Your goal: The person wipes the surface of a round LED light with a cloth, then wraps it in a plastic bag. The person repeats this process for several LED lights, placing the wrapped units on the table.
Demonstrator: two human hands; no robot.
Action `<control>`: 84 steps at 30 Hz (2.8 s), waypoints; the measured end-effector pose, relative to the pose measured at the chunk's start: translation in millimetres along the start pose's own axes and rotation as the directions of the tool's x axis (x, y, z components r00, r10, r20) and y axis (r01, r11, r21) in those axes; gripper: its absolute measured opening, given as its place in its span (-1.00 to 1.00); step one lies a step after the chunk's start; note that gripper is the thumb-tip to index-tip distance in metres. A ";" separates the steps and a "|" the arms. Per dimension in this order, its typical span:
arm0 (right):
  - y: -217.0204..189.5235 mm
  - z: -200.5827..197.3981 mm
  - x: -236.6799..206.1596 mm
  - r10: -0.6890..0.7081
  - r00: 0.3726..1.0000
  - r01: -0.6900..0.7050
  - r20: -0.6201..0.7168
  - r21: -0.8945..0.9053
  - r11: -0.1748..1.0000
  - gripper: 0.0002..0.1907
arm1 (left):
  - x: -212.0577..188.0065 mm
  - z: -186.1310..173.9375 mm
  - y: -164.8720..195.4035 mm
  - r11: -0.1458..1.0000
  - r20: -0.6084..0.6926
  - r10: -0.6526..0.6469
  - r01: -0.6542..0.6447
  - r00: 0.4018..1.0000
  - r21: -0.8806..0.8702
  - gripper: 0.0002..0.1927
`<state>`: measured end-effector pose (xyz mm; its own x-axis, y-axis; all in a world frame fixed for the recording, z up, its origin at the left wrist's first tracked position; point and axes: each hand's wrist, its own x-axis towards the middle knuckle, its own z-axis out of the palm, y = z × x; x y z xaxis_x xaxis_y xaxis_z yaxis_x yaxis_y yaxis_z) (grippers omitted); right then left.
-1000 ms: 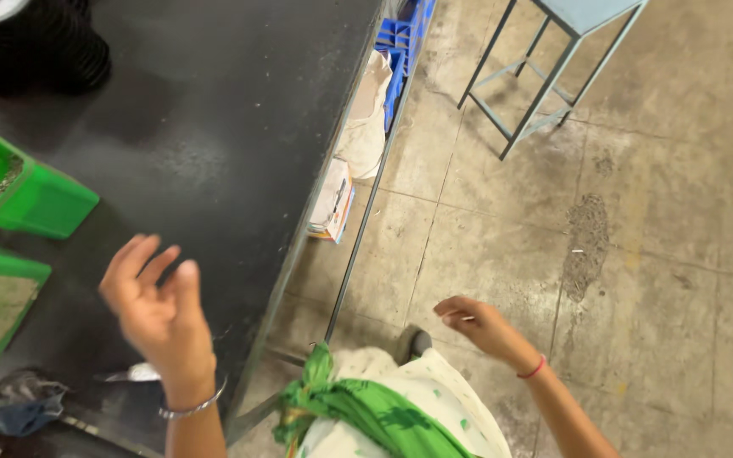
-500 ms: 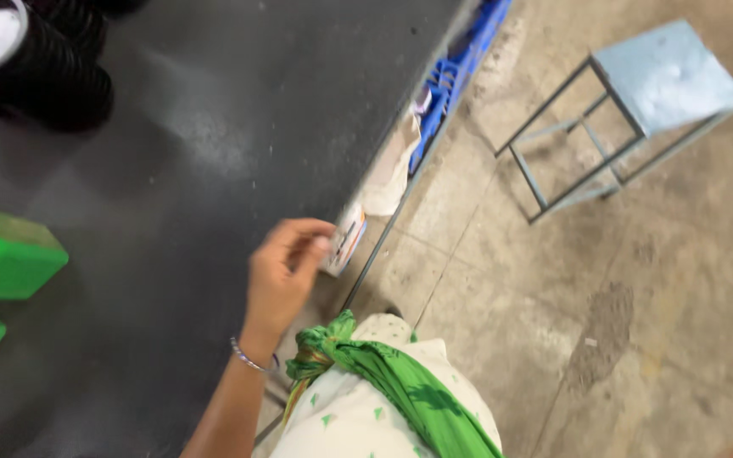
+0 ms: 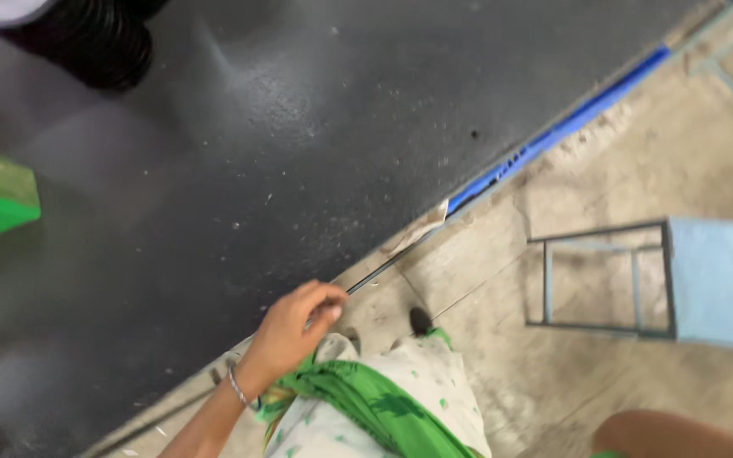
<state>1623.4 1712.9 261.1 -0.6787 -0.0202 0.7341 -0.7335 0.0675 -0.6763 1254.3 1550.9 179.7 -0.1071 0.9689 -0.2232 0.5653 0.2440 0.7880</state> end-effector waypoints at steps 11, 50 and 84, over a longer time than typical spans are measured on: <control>353.5 -141.0 -223.0 0.895 -0.405 -0.730 -0.184 0.655 -0.196 -0.31 | -52.2 98.8 -38.9 0.861 0.252 -0.497 0.434 0.830 0.266 -0.60; 344.4 295.8 -114.6 0.982 -0.172 -0.945 -0.075 0.293 -0.143 -0.74 | -773.5 389.9 -190.1 0.412 -0.413 -0.878 0.820 0.241 -0.398 -0.59; 581.7 831.3 97.3 0.955 -0.190 -0.830 -0.229 0.556 -0.032 -0.73 | -1191.4 -20.2 -641.6 0.553 -0.410 -0.787 0.822 0.461 -0.137 -0.51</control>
<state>1100.9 920.9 -111.3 -0.5634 0.2966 -0.7711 0.5669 -0.5401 -0.6220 1002.8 240.8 -48.3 -0.8296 0.2716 -0.4879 0.1121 0.9370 0.3309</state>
